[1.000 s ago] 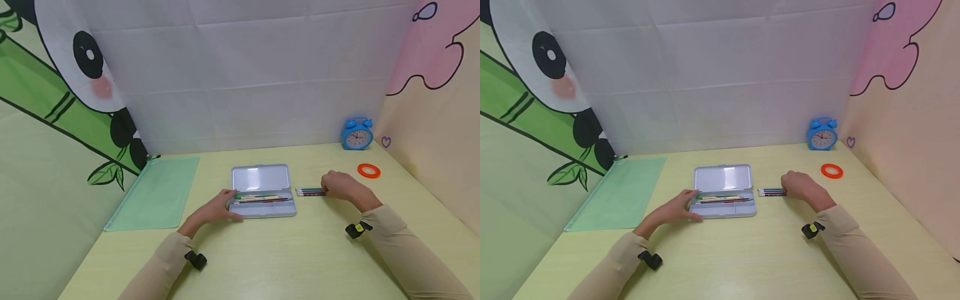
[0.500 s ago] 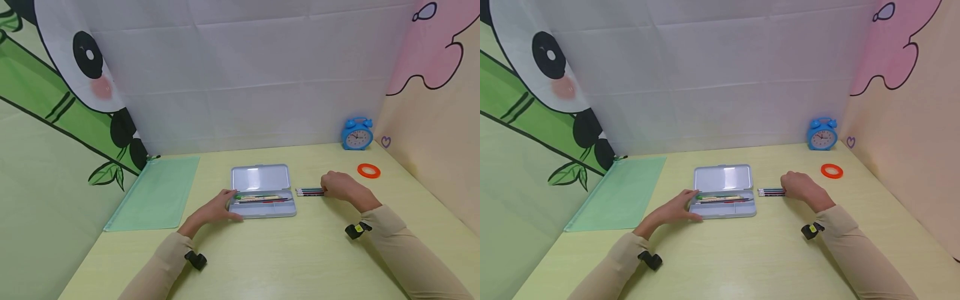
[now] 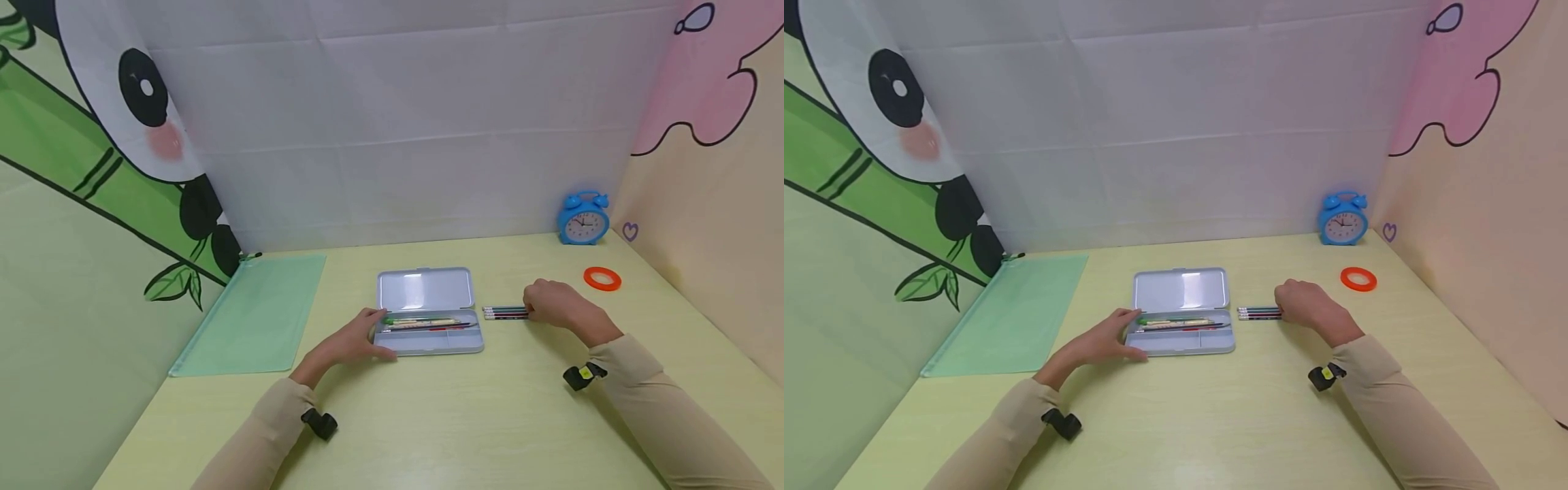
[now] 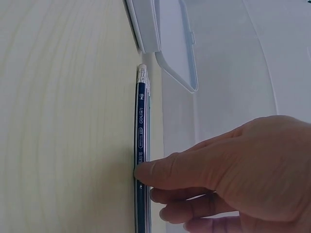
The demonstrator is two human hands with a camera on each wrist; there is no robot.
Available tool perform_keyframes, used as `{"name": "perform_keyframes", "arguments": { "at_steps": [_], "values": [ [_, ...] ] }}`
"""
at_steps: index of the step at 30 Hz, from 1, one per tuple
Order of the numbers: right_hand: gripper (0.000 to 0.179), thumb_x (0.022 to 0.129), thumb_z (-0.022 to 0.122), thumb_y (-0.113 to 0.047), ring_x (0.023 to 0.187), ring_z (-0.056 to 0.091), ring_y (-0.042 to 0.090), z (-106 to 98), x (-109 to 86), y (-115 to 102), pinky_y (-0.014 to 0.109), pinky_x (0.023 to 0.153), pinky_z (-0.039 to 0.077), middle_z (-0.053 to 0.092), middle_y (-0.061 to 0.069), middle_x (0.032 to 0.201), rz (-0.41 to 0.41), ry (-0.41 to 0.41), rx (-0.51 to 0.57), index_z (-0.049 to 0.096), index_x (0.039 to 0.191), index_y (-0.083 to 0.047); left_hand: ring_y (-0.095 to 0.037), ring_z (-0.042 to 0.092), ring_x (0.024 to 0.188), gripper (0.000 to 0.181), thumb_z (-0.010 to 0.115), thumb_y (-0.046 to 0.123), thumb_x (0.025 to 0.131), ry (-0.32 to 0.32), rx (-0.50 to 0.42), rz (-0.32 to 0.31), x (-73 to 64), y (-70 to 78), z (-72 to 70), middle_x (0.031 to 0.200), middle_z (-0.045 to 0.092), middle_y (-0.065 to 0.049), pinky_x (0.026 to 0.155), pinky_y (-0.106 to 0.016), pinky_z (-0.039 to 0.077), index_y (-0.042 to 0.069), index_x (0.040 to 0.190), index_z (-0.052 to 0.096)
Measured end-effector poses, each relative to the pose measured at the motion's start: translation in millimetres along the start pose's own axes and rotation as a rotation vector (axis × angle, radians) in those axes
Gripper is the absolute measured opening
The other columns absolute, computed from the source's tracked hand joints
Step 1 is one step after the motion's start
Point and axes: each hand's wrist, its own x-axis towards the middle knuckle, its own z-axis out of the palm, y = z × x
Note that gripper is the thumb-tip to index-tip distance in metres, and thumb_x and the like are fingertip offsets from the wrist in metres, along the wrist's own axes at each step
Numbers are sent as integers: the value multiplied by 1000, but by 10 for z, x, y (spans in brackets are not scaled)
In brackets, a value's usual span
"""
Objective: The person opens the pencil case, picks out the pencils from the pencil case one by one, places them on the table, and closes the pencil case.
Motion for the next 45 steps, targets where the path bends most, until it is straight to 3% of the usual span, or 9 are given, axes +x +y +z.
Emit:
{"name": "perform_keyframes", "arguments": {
  "at_steps": [11,22,32,40,45],
  "values": [
    [5,88,76,-7,67,51,18,-20,-15,-14,30,65,51,59,0,74,4,1,-2,73,89,-5,-33,38,137,105,85,42,79,5,2,-4,-18,27,1,155,32,-19,112,-50,35,6,158,27],
    [5,92,72,-7,67,52,18,-56,9,-87,30,66,52,60,0,76,-8,65,6,74,91,-3,-32,38,137,104,85,41,80,2,4,0,-8,32,6,155,32,-18,112,-49,35,5,158,27],
    [9,88,75,-4,75,58,17,-100,79,-340,35,76,57,69,1,88,-128,162,107,77,97,-5,-33,38,137,104,85,42,79,4,-1,4,9,-4,18,155,32,-19,111,-50,35,5,158,27],
    [9,87,76,-2,71,55,12,-90,106,-591,28,69,55,66,-3,84,-250,208,162,77,95,-5,-33,38,137,106,85,44,79,0,7,13,34,-24,26,155,32,-19,112,-50,35,6,158,27],
    [9,88,75,-2,72,55,11,-59,171,-744,27,69,53,68,-2,86,-313,192,159,77,96,-4,-33,39,136,106,86,44,78,3,9,3,21,-23,14,154,33,-19,112,-50,35,5,158,28]
  ]
}}
